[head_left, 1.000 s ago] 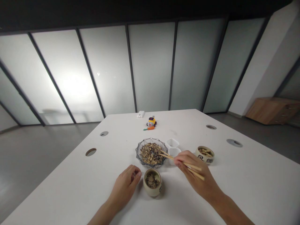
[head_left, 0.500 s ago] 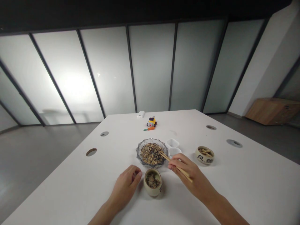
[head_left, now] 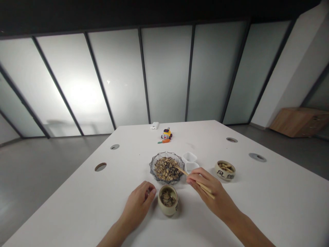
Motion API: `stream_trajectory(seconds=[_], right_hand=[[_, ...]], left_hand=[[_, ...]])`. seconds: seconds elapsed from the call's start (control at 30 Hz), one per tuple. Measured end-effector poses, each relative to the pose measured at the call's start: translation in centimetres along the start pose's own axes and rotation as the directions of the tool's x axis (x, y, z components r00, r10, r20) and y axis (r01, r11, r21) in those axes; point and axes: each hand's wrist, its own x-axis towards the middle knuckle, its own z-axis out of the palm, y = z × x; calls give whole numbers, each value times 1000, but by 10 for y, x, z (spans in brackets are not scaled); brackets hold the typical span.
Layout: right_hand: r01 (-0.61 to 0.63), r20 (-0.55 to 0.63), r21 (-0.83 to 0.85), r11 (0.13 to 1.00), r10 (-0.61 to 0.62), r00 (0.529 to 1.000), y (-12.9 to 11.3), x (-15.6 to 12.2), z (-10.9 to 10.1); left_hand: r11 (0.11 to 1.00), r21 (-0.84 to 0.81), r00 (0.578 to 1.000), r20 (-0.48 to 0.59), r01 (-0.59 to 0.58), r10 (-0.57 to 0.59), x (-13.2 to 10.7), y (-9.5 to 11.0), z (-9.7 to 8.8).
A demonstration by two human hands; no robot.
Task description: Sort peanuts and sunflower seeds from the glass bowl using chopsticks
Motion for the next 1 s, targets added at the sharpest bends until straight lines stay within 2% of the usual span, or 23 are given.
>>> stream_trajectory(seconds=[0.17, 0.3, 0.6, 0.87, 1.0], right_hand=[[-52, 60, 32, 998, 50, 997, -1, -1, 0], [-49, 86, 27, 998, 46, 995, -3, -1, 1], [-6, 57, -22, 1000, 7, 998, 0, -2, 4], [-15, 14, -8, 1000, 15, 1000, 0, -2, 1], [-7, 46, -3, 1000, 7, 999, -3, -1, 0]], left_hand=[[1000, -8, 1000, 3, 0, 0, -1, 2, -2], [1000, -2, 1000, 9, 6, -6, 0, 3, -2], [1000, 10, 1000, 16, 3, -3, 0, 3, -2], [1000, 5, 1000, 25, 4, -4, -1, 2, -2], [1000, 5, 1000, 24, 7, -7, -1, 1, -1]])
